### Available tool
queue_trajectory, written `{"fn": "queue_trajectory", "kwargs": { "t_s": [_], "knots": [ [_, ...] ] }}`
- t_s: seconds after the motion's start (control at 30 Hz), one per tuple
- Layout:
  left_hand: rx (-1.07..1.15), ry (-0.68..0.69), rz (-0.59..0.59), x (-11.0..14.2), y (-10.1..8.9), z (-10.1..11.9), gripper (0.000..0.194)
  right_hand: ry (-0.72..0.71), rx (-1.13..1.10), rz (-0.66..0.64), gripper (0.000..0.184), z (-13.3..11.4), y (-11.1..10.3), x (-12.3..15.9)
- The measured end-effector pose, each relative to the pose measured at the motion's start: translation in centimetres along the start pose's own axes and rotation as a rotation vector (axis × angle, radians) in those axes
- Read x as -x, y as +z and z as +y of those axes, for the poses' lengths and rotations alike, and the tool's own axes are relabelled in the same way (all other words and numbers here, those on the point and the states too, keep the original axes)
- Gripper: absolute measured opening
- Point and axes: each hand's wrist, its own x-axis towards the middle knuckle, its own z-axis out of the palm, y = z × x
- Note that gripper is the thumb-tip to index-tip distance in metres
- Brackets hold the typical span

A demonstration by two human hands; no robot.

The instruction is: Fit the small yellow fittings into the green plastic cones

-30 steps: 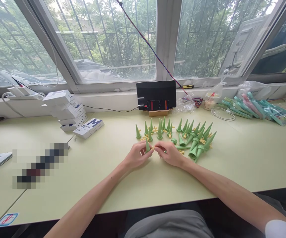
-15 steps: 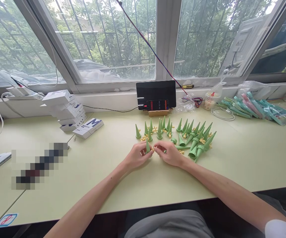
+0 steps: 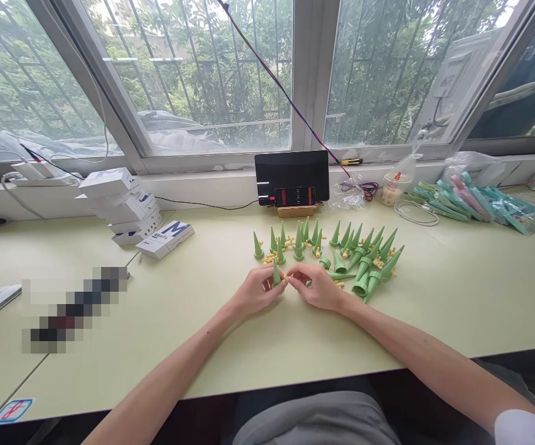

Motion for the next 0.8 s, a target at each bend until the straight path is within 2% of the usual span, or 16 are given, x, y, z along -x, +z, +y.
{"fn": "queue_trajectory", "kwargs": {
  "t_s": [0.3,0.57,0.67,0.8],
  "knots": [
    [-0.007,-0.007,0.003,0.05,0.07,-0.19,0.027,0.022,0.002,-0.012,0.023,0.01,0.04,-0.09],
    [0.001,0.002,-0.013,0.10,0.10,-0.17,0.022,0.043,0.069,-0.003,0.040,-0.10,0.07,-0.23],
    [-0.001,-0.002,-0.013,0.03,0.08,-0.14,0.023,0.010,0.061,0.019,0.036,-0.18,0.11,-0.25],
    [0.010,-0.006,0.002,-0.07,0.01,-0.09,0.024,0.003,-0.011,0.025,0.018,-0.24,0.13,-0.13]
  ]
}}
